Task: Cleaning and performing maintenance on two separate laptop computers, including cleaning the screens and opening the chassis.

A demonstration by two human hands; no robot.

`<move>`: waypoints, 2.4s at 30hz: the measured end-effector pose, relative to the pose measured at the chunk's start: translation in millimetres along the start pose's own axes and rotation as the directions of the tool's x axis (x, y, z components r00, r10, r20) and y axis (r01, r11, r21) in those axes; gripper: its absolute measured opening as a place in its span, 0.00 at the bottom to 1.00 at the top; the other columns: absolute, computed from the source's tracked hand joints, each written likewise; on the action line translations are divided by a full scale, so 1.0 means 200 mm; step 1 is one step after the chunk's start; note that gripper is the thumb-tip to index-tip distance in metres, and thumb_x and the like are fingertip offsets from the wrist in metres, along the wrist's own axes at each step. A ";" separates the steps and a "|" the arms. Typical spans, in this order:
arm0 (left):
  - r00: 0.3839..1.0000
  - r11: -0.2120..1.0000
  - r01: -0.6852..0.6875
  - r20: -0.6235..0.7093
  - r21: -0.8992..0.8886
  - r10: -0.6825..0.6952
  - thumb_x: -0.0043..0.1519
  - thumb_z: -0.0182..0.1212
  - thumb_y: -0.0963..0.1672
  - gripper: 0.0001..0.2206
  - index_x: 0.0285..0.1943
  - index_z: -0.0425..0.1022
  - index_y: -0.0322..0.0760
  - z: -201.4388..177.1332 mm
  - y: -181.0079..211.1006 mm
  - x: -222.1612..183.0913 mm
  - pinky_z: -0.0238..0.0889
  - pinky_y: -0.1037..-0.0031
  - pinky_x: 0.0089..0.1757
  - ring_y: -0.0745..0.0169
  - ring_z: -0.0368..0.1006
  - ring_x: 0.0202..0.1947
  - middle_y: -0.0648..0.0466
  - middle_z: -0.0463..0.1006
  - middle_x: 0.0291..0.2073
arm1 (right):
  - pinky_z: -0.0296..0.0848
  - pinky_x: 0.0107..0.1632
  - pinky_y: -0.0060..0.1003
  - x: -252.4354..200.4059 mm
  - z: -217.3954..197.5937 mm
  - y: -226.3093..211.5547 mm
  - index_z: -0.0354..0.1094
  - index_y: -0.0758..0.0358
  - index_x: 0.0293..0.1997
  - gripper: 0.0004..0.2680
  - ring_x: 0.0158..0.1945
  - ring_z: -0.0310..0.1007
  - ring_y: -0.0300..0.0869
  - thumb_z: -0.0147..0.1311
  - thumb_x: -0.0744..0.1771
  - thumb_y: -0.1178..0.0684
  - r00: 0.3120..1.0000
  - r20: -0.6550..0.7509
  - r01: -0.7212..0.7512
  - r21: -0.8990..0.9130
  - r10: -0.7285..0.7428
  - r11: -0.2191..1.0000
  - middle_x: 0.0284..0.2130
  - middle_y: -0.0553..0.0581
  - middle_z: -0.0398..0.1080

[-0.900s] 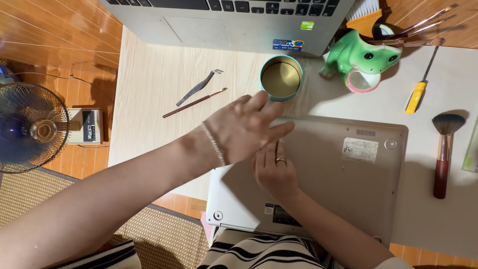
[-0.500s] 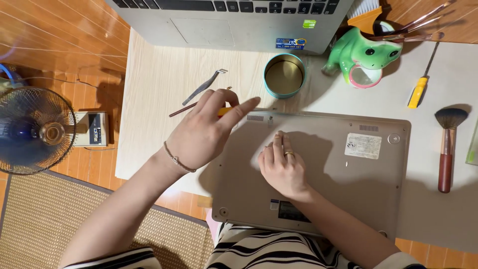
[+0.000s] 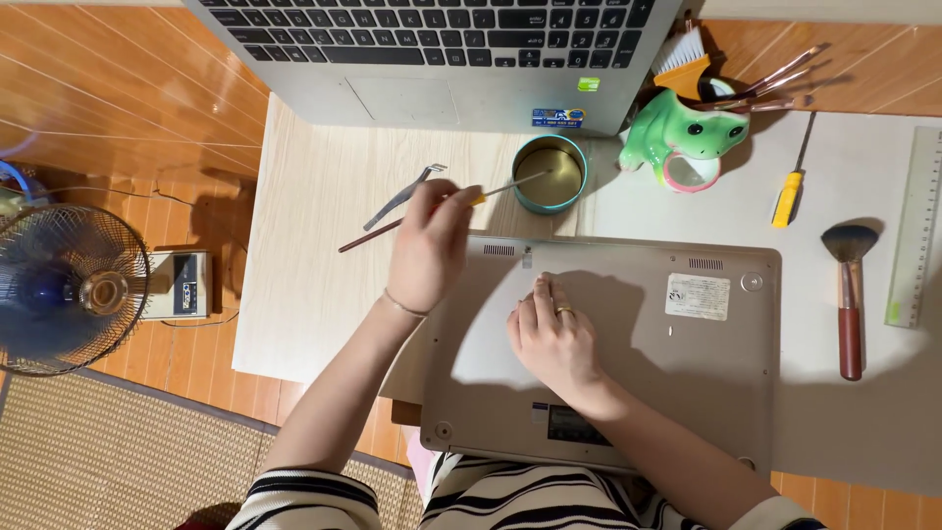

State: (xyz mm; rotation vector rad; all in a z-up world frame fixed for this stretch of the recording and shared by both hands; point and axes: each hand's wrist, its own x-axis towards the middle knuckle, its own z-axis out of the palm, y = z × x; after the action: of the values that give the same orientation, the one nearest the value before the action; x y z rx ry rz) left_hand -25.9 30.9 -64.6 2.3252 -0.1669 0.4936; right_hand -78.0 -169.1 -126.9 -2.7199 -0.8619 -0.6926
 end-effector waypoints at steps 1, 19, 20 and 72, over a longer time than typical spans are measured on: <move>1.000 1.000 0.000 -0.004 0.001 0.000 0.66 0.61 0.36 0.11 0.58 0.78 0.34 -0.02 -0.03 -0.03 0.70 0.68 0.44 0.56 0.75 0.45 0.46 0.73 0.49 | 0.77 0.36 0.37 0.00 0.00 0.01 0.72 0.66 0.31 0.06 0.46 0.81 0.51 0.55 0.65 0.54 1.000 -0.002 0.003 0.000 -0.003 1.000 0.45 0.68 0.77; 0.978 0.899 -0.180 0.172 0.399 0.120 0.57 0.64 0.41 0.23 0.64 0.73 0.40 -0.29 -0.25 -0.62 0.60 0.59 0.61 0.41 0.65 0.63 0.49 0.67 0.66 | 0.73 0.62 0.33 -0.71 -0.58 0.93 0.74 0.58 0.58 0.12 0.57 0.75 0.41 0.60 0.68 0.57 0.899 0.220 -0.434 0.340 0.378 0.835 0.58 0.52 0.73; 0.926 0.867 -0.341 0.288 0.364 0.244 0.60 0.64 0.43 0.24 0.68 0.72 0.46 -0.33 -0.22 -0.62 0.58 0.61 0.64 0.45 0.63 0.67 0.48 0.65 0.69 | 0.73 0.63 0.32 -0.78 -0.58 1.02 0.74 0.57 0.57 0.10 0.57 0.75 0.40 0.61 0.69 0.58 0.912 0.191 -0.405 0.265 0.364 0.875 0.57 0.51 0.73; 0.920 0.914 0.254 -0.212 -0.315 -0.329 0.74 0.46 0.53 0.24 0.39 0.70 0.27 -0.20 0.00 -0.27 0.58 0.71 0.28 0.61 0.61 0.22 0.50 0.69 0.20 | 0.58 0.35 0.40 -0.55 -0.61 1.30 0.53 0.74 0.32 0.24 0.29 0.55 0.41 0.50 0.77 0.40 0.778 -0.206 -0.416 0.540 0.594 0.732 0.24 0.58 0.56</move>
State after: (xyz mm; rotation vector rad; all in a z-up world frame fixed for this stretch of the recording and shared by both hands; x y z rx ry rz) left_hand -86.9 57.2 -58.8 1.9388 0.2259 0.5762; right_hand -49.2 -472.8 -89.2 -2.1246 -0.1203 -0.7147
